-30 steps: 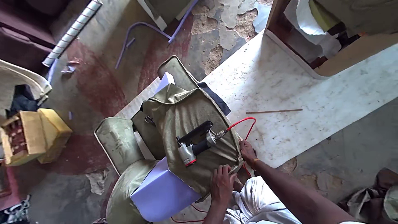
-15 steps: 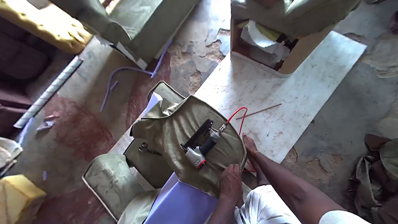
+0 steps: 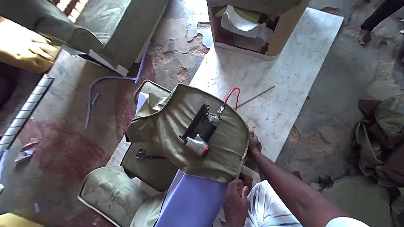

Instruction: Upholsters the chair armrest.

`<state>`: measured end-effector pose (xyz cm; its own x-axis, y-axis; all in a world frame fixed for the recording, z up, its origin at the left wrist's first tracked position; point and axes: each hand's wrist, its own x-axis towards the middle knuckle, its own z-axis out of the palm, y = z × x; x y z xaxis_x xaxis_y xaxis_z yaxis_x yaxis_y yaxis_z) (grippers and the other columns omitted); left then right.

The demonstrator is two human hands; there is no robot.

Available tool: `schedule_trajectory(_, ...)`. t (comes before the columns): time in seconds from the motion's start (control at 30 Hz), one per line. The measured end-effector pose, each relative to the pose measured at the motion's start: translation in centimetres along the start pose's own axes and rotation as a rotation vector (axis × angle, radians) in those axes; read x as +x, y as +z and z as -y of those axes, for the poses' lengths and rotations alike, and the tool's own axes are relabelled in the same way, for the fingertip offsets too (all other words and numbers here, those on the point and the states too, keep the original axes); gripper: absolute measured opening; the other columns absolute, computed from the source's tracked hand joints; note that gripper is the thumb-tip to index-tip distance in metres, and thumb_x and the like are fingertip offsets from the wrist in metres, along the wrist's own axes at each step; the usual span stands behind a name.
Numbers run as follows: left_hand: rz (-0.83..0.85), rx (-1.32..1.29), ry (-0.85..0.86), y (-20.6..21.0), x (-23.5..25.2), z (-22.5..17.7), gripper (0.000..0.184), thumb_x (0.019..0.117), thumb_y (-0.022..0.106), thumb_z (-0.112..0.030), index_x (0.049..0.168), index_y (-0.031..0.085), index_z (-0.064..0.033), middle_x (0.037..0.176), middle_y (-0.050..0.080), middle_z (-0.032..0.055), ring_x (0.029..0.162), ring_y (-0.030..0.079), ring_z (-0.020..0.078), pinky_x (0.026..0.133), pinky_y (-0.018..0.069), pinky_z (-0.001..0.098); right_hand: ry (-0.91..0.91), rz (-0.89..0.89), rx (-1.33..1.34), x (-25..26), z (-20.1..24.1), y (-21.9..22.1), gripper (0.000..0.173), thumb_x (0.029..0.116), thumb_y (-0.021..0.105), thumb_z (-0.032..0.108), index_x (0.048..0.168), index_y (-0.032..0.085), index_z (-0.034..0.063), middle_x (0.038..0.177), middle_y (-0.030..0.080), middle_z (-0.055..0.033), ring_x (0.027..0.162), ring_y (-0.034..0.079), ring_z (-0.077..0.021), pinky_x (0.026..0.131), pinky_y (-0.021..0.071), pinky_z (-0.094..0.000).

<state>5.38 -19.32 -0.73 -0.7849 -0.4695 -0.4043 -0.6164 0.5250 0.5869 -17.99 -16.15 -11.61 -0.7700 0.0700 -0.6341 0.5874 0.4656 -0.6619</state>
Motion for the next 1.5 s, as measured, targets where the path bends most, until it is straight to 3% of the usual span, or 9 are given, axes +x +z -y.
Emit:
schedule_trajectory(0.23,-0.211,0.063,-0.265,3.0,-3.6,2.3,0.062,0.0908,0.066,-0.061,0.128,0.071,-0.0117,0.092,0.072,0.0031,0.080,0.070,0.0208,0.070,0.0592,0.0476,0.026,-0.026,0.187,1.3,-1.9,1.3,0.075,0.1085,0.021,0.060,0.124,0.066,0.0014,0.118,0.068,-0.0239,0.113,0.065,-0.0361,0.097,0.0483,-0.0595)
schedule_trajectory(0.5,-0.356,0.354,-0.087,3.4,-3.9,3.6,0.035,0.0994,0.051,-0.035,0.086,0.073,-0.0120,0.074,0.070,0.0052,0.066,0.072,0.0227,0.052,0.0564,0.0439,-0.017,0.038,0.274,1.1,-2.1,0.9,0.078,0.1062,0.019,0.065,0.122,0.067,0.0052,0.114,0.069,-0.0191,0.108,0.067,-0.0299,0.092,0.0525,-0.0557)
schedule_trajectory(0.67,-0.382,0.421,-0.094,3.9,-4.3,4.2,0.033,0.1007,0.052,-0.035,0.089,0.074,-0.0132,0.076,0.071,0.0060,0.068,0.073,0.0243,0.051,0.0561,0.0433,-0.101,0.000,0.167,1.3,-2.1,0.7,0.075,0.1071,0.019,0.063,0.131,0.060,0.0049,0.118,0.068,-0.0215,0.110,0.067,-0.0330,0.095,0.0521,-0.0581)
schedule_trajectory(0.87,-0.541,-0.237,-0.278,8.1,-5.1,3.9,0.025,0.0955,0.060,-0.023,0.092,0.067,0.0005,0.080,0.066,0.0099,0.073,0.067,0.0215,0.068,0.0589,0.0419,-0.991,-0.041,-0.286,-2.8,-4.7,-6.0,0.058,0.1045,0.050,0.044,0.138,0.047,-0.0038,0.136,0.054,-0.0260,0.126,0.053,-0.0370,0.106,0.0444,-0.0530)
schedule_trajectory(0.97,-0.636,-0.373,-0.315,9.3,-5.3,2.7,0.026,0.0962,0.063,-0.023,0.108,0.058,-0.0003,0.076,0.060,0.0063,0.063,0.060,0.0160,0.060,0.0558,0.0362,-1.546,0.266,-0.501,-5.8,-4.1,-6.9,0.057,0.0898,0.072,0.055,0.126,0.064,0.0128,0.137,0.059,-0.0154,0.133,0.050,-0.0350,0.113,0.0359,-0.0565)
schedule_trajectory(1.07,-0.651,-0.190,-0.245,9.5,-5.8,3.1,0.035,0.1019,0.057,-0.028,0.130,0.060,-0.0070,0.092,0.069,0.0069,0.070,0.066,0.0185,0.061,0.0591,0.0416,-1.882,0.486,-0.778,-7.3,-1.3,-5.7,0.052,0.0896,0.064,0.068,0.124,0.070,0.0290,0.145,0.056,-0.0078,0.143,0.042,-0.0332,0.121,0.0188,-0.0616)
schedule_trajectory(1.3,-0.531,0.007,-0.289,8.1,-5.8,5.8,0.027,0.1055,0.056,-0.032,0.119,0.075,-0.0196,0.102,0.077,0.0044,0.086,0.076,0.0248,0.070,0.0625,0.0501,-1.773,0.860,-1.102,-11.1,5.8,0.4,0.035,0.1018,0.057,0.045,0.121,0.069,0.0186,0.104,0.071,-0.0051,0.096,0.069,-0.0255,0.081,0.0564,-0.0465)
schedule_trajectory(1.4,-0.597,-0.020,-0.252,8.5,-5.7,6.2,0.026,0.1040,0.058,-0.033,0.113,0.077,-0.0193,0.095,0.077,0.0027,0.080,0.076,0.0205,0.065,0.0628,0.0444,-1.664,0.800,-1.201,-14.8,7.9,5.3,0.023,0.1043,0.055,0.032,0.115,0.068,0.0169,0.099,0.070,-0.0081,0.085,0.071,-0.0296,0.068,0.0582,-0.0510)
schedule_trajectory(1.5,-0.653,-0.028,-0.219,8.9,-5.7,6.5,0.031,0.1041,0.055,-0.039,0.112,0.078,-0.0206,0.088,0.076,0.0009,0.074,0.074,0.0176,0.061,0.0617,0.0400,-1.552,0.672,-1.372,-18.0,10.2,11.3,0.044,0.1002,0.056,0.051,0.110,0.065,0.0089,0.096,0.068,-0.0152,0.088,0.070,-0.0374,0.070,0.0550,-0.0578)
